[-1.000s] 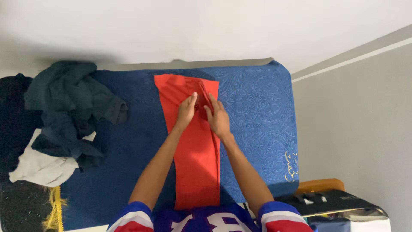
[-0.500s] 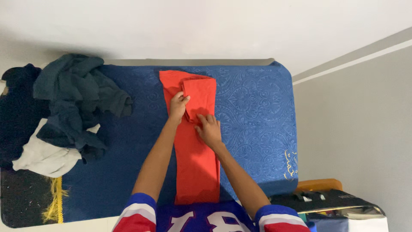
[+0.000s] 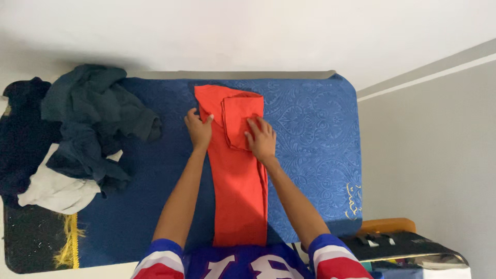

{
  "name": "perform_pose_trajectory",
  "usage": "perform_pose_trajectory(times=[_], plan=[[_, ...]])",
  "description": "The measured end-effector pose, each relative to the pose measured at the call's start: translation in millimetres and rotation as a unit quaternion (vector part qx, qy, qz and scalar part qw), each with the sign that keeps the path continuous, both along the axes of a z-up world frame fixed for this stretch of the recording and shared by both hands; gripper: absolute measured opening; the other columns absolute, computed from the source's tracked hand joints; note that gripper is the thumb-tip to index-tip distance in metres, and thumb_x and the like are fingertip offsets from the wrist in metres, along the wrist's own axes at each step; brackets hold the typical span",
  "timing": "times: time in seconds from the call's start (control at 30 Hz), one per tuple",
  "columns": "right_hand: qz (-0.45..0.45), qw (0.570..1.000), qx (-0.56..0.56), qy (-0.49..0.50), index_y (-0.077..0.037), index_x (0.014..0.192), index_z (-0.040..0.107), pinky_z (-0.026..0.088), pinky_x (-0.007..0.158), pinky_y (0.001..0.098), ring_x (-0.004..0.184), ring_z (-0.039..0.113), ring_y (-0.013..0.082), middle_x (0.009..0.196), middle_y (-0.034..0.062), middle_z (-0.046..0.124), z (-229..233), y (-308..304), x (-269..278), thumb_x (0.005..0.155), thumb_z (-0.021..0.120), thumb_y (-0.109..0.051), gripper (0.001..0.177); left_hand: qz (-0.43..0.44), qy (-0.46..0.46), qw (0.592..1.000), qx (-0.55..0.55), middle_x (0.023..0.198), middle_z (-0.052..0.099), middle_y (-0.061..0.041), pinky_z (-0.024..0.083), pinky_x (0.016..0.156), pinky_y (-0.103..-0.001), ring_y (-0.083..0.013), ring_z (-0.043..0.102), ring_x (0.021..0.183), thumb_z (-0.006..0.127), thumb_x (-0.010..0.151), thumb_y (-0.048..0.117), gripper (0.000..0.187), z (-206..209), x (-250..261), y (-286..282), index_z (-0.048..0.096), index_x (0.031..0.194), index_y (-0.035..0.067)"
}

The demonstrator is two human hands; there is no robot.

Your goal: The person folds a red shirt on a blue surface by folding the sleeves and the body of the shirt, then places the folded shirt into a suitcase alongside other clothes.

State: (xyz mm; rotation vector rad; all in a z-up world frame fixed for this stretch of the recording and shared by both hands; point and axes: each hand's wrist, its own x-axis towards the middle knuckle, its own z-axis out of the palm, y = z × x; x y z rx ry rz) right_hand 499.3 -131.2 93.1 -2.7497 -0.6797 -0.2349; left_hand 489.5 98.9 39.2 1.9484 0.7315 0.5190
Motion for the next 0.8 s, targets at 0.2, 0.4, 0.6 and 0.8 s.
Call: perform_pose_trajectory(times=[0.2,0.4,0.6,0.8], plan=[[-0.245,0.902,0.263,0.237,-0.003,0.143,0.048,0.051,0.098,0.0399,0.114,0.059,0.0345,0.135,0.0227,0.053,-13,1,69,0.080,0.089,-0.028,0.080,-0.036,0.049,0.997,-0.055,0.087,0.069,-0.012,0.052,0.074,-0.041,-0.0297,0.067,0.079,0.087,0.080,0.030,0.041,-14,35,23,0.066,0.098,0.000],[-0.201,0.838,0.390,0.325,-0.001,0.109,0.074,0.056,0.073,0.0338,0.082,0.070,0.0157,0.094,0.0063,0.077,-4,-13,98,0.084,0.076,-0.007,0.026,-0.086,0.003,0.996,-0.014,0.091,0.063,-0.012,0.048,0.072,-0.040,-0.0226,0.057,0.080,0.081,0.095,0.021,0.028,-2,48,28,0.063,0.090,-0.001],[-0.183,0.825,0.366,0.391,-0.001,0.118,0.069,0.051,0.068,0.0338,0.078,0.062,0.0143,0.096,0.0088,0.072,40,-7,108,0.090,0.074,-0.003,0.029,-0.102,0.039,0.913,-0.392,0.104,0.075,0.001,0.054,0.082,-0.028,-0.0098,0.069,0.092,0.079,0.086,0.011,0.023,12,63,20,0.069,0.106,0.010],[-0.195,0.812,0.434,0.338,0.000,0.118,0.070,0.051,0.068,0.0329,0.078,0.062,0.0132,0.093,0.0055,0.070,49,-3,121,0.092,0.071,0.000,0.026,-0.093,-0.065,0.948,-0.297,0.099,0.078,-0.002,0.054,0.078,-0.028,-0.0083,0.068,0.086,0.075,0.091,0.011,0.021,62,75,12,0.073,0.110,0.002]])
